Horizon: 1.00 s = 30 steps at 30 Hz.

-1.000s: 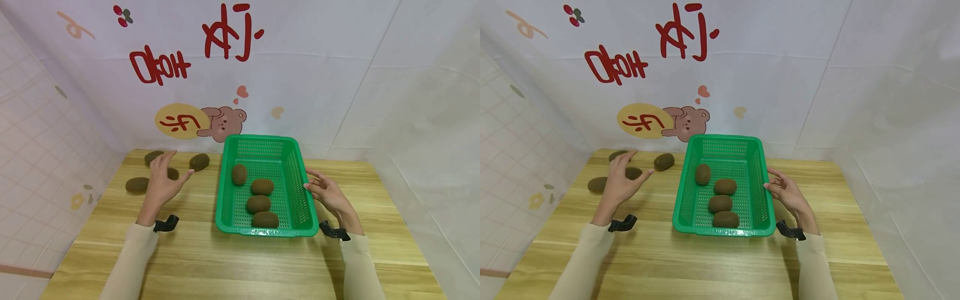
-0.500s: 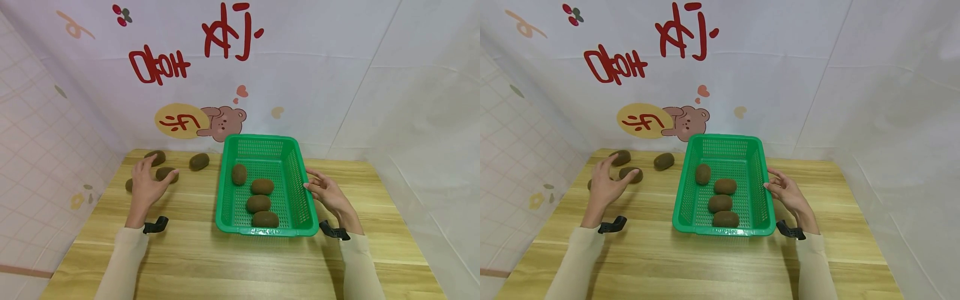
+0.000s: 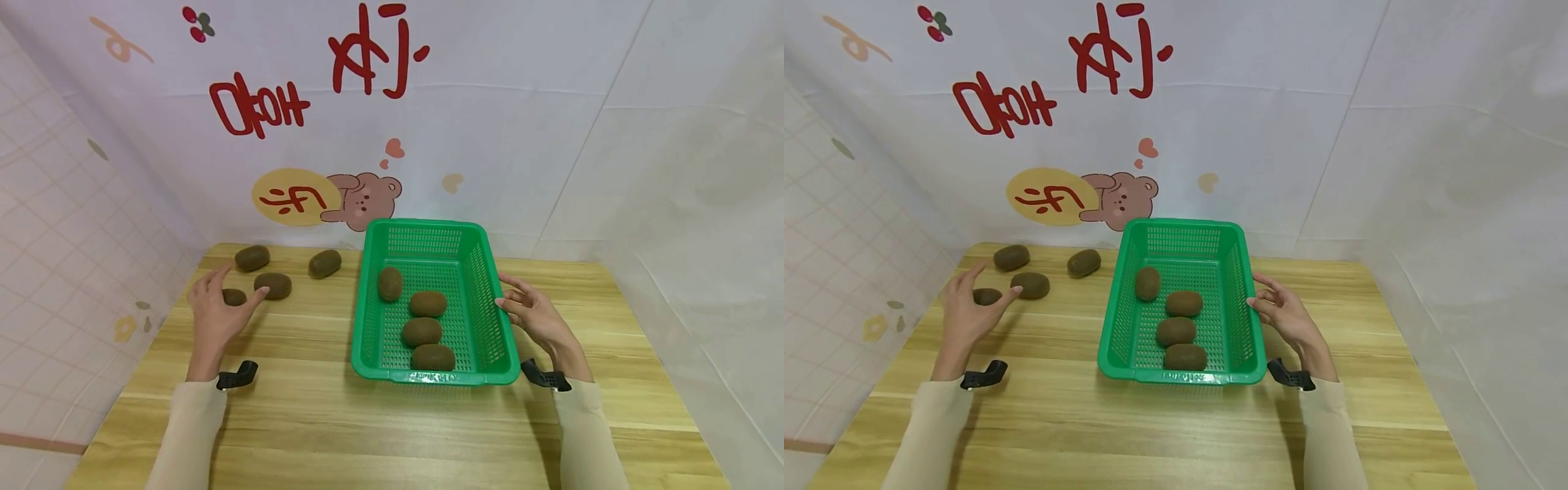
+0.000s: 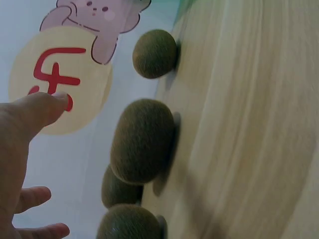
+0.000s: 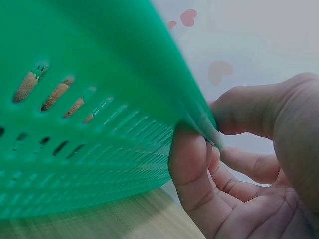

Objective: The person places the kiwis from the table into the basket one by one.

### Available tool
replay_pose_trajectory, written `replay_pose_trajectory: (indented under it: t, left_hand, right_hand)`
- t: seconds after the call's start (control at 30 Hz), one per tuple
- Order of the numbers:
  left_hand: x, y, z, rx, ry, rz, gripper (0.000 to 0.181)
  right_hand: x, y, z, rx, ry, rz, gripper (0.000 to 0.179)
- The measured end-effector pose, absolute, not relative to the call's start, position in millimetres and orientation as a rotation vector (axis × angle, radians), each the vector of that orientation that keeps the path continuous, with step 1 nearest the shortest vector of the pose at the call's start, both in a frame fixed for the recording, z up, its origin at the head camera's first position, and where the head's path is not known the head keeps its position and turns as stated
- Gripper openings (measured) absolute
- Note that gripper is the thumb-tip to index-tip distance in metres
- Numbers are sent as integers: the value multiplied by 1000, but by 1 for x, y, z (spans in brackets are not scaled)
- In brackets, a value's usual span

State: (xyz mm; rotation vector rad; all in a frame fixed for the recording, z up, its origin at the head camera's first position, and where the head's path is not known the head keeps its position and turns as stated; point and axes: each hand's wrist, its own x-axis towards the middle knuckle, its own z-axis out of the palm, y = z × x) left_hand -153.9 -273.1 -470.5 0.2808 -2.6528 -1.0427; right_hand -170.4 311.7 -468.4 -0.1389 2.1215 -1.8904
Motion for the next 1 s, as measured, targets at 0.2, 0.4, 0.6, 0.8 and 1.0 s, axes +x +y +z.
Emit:
replay_pose_trajectory:
  t: [0.2,0.4,0.6,0.8,1.0]
  left_hand:
    - [-152,-281,-477,349,-2681,-1064,96]
    - [-151,-292,-486,388,-2692,-1120,94]
    - [-151,-301,-496,397,-2698,-1138,74]
    - [-151,-307,-502,387,-2686,-1123,64]
    - [-148,-308,-501,385,-2661,-1130,61]
  right_hand:
    - [-170,312,-468,-140,2105,-1906,73]
    - [-170,311,-467,-153,2101,-1909,73]
    - [-171,312,-467,-152,2098,-1915,72]
    - [-171,312,-467,-157,2098,-1915,72]
    - [-170,312,-468,-152,2108,-1909,72]
